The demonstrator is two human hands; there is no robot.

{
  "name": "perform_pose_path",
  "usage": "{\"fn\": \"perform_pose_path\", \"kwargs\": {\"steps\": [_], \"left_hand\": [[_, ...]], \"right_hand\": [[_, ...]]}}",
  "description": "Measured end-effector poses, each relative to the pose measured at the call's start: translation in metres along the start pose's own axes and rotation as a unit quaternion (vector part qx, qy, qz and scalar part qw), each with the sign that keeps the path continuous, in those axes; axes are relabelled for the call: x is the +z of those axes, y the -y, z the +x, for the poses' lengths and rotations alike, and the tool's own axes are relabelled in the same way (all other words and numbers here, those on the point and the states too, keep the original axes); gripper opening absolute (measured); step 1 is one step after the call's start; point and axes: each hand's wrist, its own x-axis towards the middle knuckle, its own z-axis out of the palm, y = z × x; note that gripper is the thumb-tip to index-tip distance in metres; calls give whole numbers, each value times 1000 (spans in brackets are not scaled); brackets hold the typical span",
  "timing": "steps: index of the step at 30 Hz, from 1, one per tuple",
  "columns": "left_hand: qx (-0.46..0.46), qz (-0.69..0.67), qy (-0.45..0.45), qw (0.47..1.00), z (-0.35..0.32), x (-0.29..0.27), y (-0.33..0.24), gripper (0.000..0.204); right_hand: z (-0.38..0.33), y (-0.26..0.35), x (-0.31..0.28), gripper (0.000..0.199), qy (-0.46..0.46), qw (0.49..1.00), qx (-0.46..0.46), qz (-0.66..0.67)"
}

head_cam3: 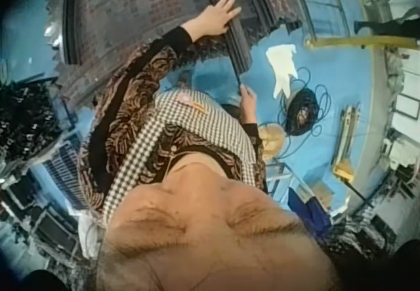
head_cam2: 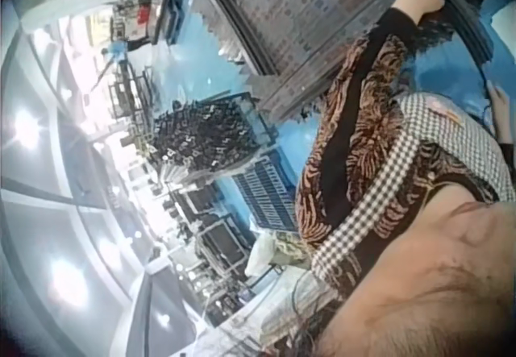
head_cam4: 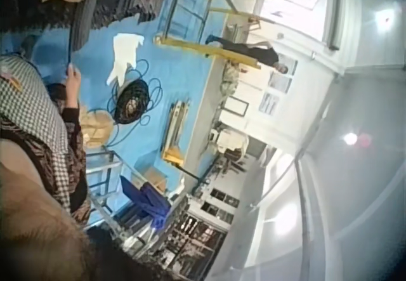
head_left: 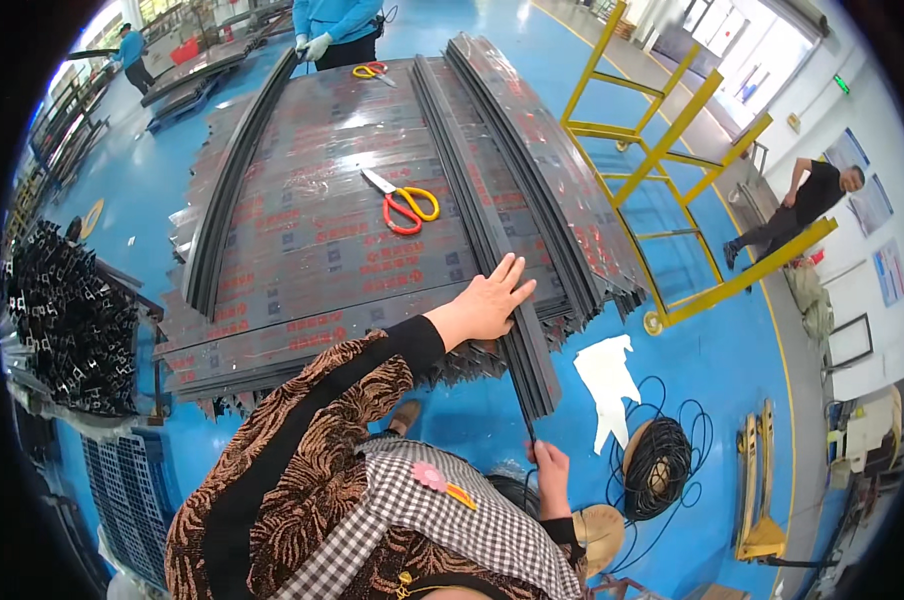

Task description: Measuring, cutting, and applying rubber seals to a metal frame component on a fabrication floor.

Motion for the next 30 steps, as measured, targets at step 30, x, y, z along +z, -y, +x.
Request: {"fn": "perform_pose_path", "kwargs": {"steps": [30], "left_hand": [[-5,39,-49,998,-4,-5,-1,67]], "right_hand": [[0,4,2,15,-6,992,-96,-77]]}}
